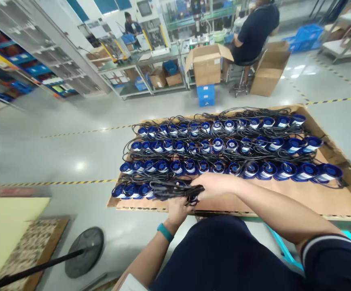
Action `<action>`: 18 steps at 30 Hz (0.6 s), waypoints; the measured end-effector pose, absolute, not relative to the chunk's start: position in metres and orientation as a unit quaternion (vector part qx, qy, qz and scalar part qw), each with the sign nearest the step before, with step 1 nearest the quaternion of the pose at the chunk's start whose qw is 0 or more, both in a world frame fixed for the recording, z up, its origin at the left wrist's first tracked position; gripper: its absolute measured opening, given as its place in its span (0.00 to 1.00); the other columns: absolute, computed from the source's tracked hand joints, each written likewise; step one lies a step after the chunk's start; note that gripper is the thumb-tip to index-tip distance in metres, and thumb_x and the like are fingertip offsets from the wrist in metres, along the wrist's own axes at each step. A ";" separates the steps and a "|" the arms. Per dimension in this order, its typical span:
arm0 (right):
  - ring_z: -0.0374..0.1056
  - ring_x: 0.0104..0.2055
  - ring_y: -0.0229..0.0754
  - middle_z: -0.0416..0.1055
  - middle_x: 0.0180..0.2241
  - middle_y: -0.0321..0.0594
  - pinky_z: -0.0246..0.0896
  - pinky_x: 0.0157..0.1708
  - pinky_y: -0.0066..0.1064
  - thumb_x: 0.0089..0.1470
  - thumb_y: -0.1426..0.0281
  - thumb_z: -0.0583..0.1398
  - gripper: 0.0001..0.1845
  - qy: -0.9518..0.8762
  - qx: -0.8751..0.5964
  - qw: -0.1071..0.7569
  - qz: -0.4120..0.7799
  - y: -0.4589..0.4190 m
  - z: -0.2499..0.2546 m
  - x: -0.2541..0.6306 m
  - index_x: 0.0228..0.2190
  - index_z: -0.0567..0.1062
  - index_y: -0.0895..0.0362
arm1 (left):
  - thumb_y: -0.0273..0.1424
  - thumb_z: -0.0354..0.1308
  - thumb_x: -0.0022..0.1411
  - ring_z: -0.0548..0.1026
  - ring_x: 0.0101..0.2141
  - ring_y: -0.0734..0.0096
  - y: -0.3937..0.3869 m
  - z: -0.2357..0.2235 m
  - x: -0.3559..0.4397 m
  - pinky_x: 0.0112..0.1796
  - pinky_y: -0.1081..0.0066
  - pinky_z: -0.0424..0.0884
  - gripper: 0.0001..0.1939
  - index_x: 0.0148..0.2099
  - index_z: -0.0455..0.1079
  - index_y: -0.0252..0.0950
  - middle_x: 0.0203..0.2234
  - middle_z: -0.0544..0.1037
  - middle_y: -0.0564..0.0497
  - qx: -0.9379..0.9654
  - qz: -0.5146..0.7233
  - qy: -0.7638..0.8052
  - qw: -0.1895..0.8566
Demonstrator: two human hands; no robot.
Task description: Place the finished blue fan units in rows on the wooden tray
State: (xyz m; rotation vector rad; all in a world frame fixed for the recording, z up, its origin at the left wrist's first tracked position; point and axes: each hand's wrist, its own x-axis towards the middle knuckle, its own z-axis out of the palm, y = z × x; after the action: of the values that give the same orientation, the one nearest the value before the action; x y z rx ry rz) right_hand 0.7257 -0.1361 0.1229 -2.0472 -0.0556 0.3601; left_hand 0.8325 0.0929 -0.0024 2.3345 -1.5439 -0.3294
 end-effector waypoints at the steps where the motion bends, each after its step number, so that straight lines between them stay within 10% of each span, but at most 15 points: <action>1: 0.72 0.36 0.39 0.79 0.36 0.34 0.62 0.36 0.26 0.54 0.74 0.63 0.11 -0.011 -0.859 0.491 0.145 -0.136 0.108 0.739 0.40 0.81 0.55 | 0.47 0.66 0.61 0.67 0.61 0.39 0.093 -0.003 0.838 0.66 0.35 0.47 0.22 0.53 0.79 0.42 0.48 0.82 0.42 0.815 -0.106 -0.545 0.168; 8: 0.74 0.48 0.47 0.78 0.45 0.46 0.63 0.44 0.29 0.58 0.74 0.61 0.11 0.098 -0.937 0.270 0.199 -0.121 0.041 0.787 0.43 0.79 0.57 | 0.50 0.67 0.58 0.68 0.60 0.41 0.103 -0.018 0.845 0.65 0.36 0.46 0.27 0.54 0.77 0.41 0.44 0.83 0.45 0.787 -0.028 -0.587 0.188; 18: 0.76 0.47 0.55 0.79 0.42 0.55 0.70 0.46 0.38 0.54 0.70 0.66 0.13 0.221 -0.893 0.239 0.309 -0.104 0.022 0.805 0.42 0.81 0.62 | 0.62 0.60 0.55 0.68 0.60 0.38 0.088 -0.005 0.866 0.55 0.42 0.64 0.41 0.59 0.73 0.37 0.58 0.72 0.28 0.713 0.008 -0.694 0.100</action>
State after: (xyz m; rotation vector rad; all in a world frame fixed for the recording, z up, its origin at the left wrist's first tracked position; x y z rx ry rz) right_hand 0.8049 -0.1042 0.0217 -2.4467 0.6064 0.8466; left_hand 0.8655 0.0880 -0.0052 2.1069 -2.0513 0.0231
